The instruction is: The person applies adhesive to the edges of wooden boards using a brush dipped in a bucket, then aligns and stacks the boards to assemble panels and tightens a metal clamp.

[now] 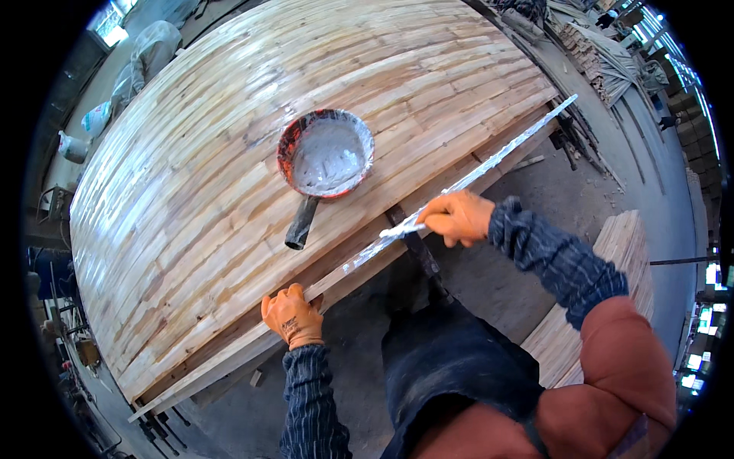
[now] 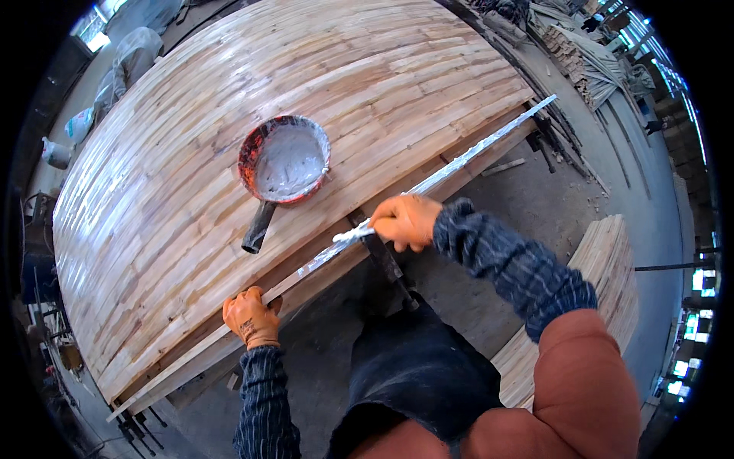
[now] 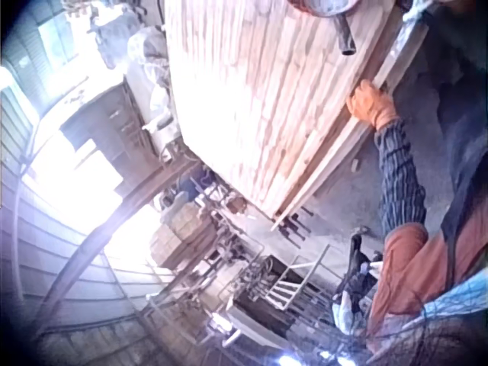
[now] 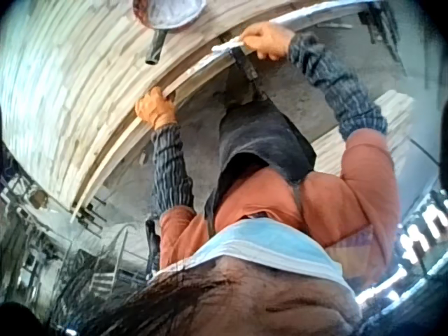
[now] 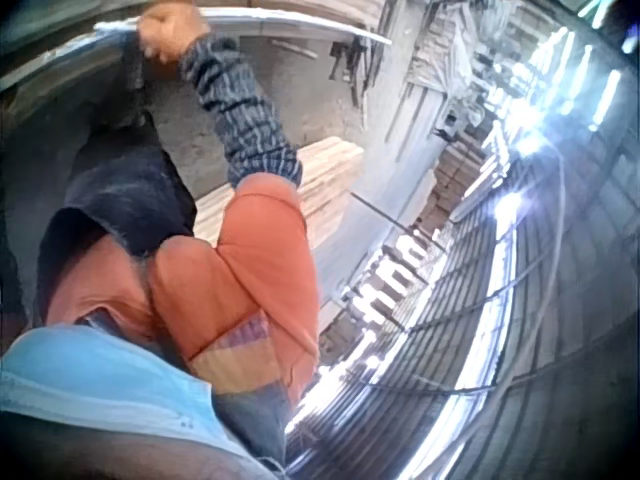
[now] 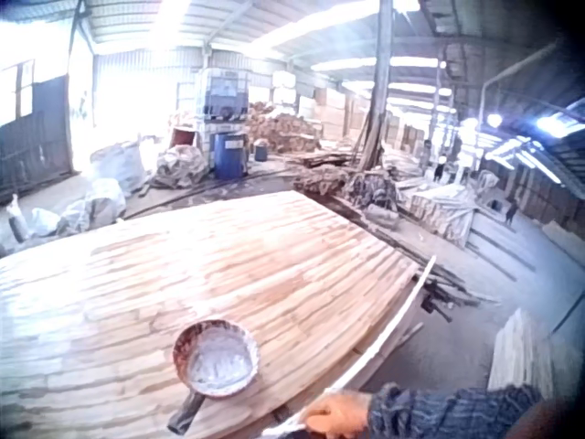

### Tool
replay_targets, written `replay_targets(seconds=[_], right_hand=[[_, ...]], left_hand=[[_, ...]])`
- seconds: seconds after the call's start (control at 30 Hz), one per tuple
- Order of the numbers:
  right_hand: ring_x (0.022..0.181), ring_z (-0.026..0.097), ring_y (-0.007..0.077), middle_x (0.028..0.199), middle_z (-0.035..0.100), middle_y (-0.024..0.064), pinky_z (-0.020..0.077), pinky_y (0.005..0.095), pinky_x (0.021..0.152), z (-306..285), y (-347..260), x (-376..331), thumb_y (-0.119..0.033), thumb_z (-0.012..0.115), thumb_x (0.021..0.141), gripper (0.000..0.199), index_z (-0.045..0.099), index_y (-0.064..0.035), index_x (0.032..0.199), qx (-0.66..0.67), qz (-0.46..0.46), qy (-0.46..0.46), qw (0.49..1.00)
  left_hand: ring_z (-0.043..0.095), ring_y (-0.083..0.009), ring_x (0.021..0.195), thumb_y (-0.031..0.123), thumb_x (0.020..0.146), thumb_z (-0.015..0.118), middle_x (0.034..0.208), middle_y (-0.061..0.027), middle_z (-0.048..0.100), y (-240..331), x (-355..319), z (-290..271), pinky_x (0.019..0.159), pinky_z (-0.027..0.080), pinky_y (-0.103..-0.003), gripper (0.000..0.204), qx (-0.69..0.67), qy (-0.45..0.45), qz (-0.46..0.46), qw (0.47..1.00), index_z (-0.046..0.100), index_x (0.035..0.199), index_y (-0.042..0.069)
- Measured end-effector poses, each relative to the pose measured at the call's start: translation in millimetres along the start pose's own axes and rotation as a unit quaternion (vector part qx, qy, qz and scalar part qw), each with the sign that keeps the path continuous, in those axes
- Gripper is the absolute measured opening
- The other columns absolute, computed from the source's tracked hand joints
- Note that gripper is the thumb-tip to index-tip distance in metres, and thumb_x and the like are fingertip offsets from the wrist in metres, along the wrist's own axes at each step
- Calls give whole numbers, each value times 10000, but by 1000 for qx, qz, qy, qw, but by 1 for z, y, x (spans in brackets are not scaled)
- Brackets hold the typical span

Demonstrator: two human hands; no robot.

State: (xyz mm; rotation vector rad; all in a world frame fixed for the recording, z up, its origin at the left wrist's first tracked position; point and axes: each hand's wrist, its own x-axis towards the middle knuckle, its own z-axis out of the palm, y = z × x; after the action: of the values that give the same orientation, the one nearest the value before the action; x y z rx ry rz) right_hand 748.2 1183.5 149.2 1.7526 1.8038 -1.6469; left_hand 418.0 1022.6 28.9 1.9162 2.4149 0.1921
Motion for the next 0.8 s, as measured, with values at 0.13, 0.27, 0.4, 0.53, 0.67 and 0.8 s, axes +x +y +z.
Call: replay_targets(seconds=[0.13,0.27,0.4,0.53,0.67,0.8], right_hand=[[682,678,174,890,737,111,552,333,618,38,53,-21,-238,568,1003,351,699,-71,1282,122,-103,165,973],[883,681,378,973,713,198,549,471,783,64,114,3,-224,601,996,367,664,-144,1349,-81,-164,370,911],[867,659,411,920,684,204,538,495,807,56,164,15,-237,604,997,403,631,-209,1398,-83,-124,460,875],[868,663,414,914,683,214,537,497,801,59,166,12,-243,599,999,392,647,-206,1387,-67,-139,494,856],[860,663,410,912,683,214,535,482,796,94,143,8,-246,594,1000,407,638,-187,1401,-37,-131,415,899],[870,663,397,924,689,204,539,483,808,90,147,6,-244,585,1006,400,640,-192,1399,-35,-109,425,898]], left_hand=[[699,-293,780,329,628,936,790,-108,724,2,2,-1,923,460,-411,353,-1,-11,-10,1000,717,807,118],[712,-295,836,310,627,940,832,-119,739,5,2,-1,979,453,-419,356,9,-18,-20,1000,740,849,116],[714,-298,889,284,623,947,884,-127,751,8,2,-1,1009,445,-421,380,13,-21,-20,999,760,904,108],[706,-303,901,297,620,943,901,-125,756,9,4,-3,978,453,-419,380,11,-26,-21,999,761,899,113],[701,-306,922,310,634,936,925,-125,762,9,3,-4,965,460,-419,378,17,-29,-15,999,765,908,115],[702,-306,926,287,630,938,935,-125,763,9,2,-3,969,459,-421,376,18,-24,-15,999,762,911,109]])
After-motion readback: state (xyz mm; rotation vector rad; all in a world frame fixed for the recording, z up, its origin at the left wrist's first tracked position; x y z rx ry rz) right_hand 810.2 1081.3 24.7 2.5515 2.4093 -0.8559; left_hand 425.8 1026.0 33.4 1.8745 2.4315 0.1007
